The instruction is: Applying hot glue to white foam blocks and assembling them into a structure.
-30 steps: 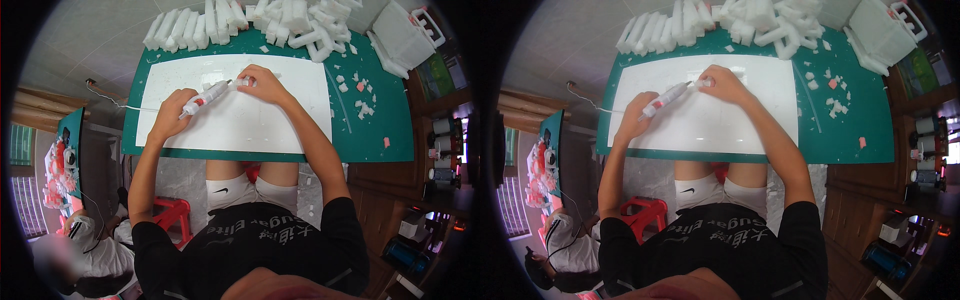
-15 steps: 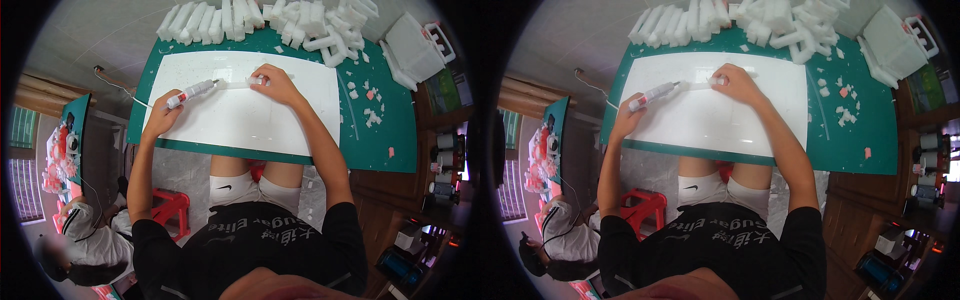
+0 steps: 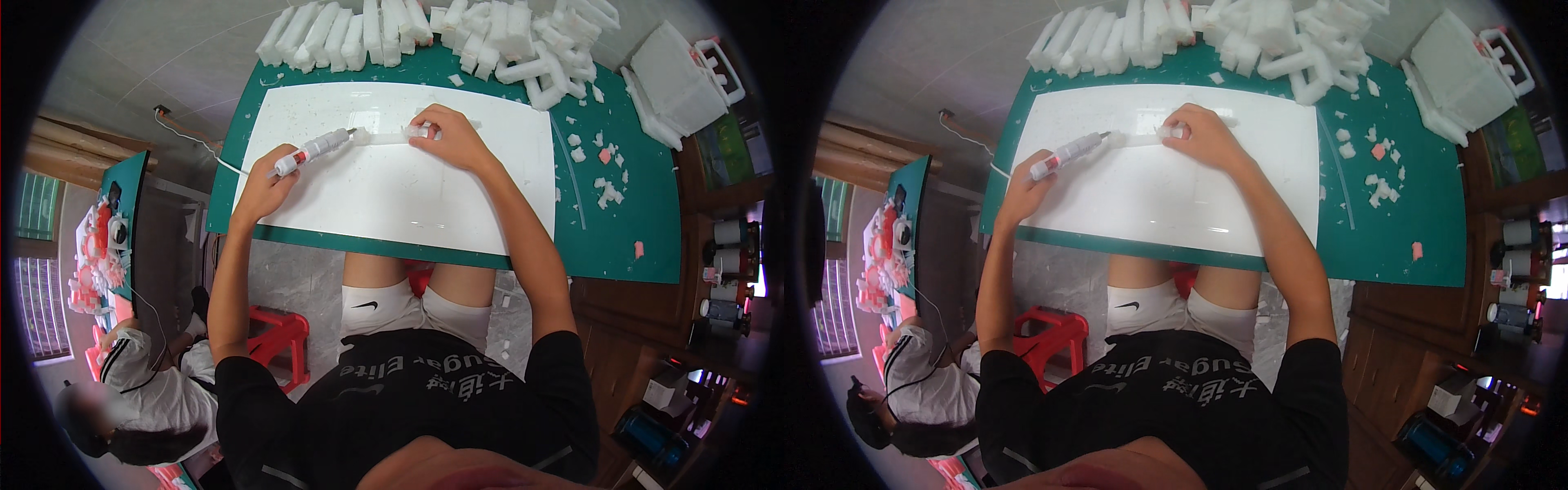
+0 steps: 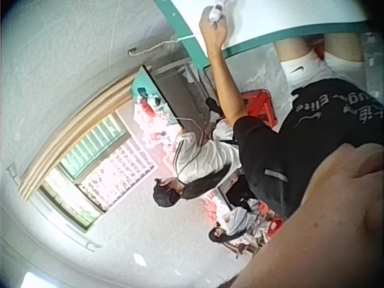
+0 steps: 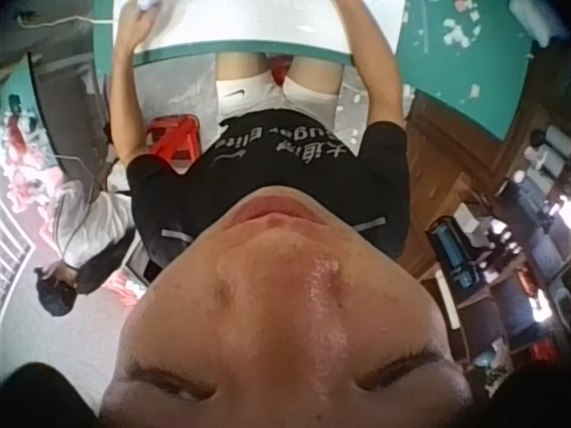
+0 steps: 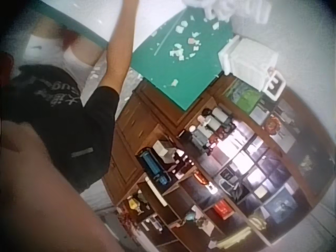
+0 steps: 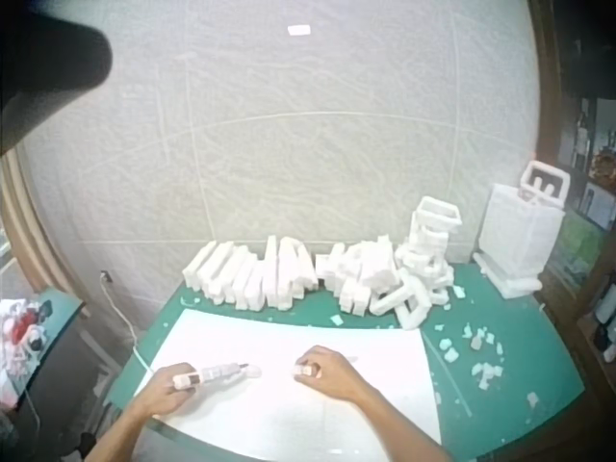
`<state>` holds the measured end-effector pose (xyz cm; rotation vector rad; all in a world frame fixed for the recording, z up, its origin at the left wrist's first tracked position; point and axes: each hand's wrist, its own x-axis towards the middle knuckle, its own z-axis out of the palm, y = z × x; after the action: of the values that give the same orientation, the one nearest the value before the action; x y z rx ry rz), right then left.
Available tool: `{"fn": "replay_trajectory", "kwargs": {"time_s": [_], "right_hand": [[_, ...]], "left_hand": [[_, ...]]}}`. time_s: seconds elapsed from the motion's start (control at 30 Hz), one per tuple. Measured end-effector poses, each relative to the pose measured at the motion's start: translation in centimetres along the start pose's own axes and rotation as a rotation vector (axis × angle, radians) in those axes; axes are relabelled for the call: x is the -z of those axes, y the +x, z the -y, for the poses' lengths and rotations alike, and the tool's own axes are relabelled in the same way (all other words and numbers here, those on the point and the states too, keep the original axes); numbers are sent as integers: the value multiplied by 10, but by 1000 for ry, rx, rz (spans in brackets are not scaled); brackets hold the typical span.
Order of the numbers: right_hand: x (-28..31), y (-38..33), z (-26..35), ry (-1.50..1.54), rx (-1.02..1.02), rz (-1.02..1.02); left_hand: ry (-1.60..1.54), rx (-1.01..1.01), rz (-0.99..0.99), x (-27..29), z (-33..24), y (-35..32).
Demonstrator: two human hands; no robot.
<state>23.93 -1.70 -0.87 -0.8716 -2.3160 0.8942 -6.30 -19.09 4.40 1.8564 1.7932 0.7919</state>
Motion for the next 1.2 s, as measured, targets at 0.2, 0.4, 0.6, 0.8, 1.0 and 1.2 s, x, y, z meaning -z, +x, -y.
{"fn": "replay_trajectory", "kwargs": {"time_s": [0.2, 0.4, 0.6, 0.8, 1.0, 1.2], "right_hand": [[2, -1, 2, 2, -6, 22], [25, -4, 18, 103, -79, 78], [55, -4, 2, 21, -160, 11], [54, -10, -27, -235, -108, -13], [60, -7, -22, -176, -179, -32], [43, -1, 22, 50, -67, -75]], "left_hand": [[17, -89, -76, 6, 18, -5], [39, -91, -129, 8, 36, -9], [109, -94, -113, 19, 59, -11], [168, -7, -70, 22, 58, -11], [244, -55, -61, 29, 53, -11], [335, -134, -295, 23, 37, -8]]}}
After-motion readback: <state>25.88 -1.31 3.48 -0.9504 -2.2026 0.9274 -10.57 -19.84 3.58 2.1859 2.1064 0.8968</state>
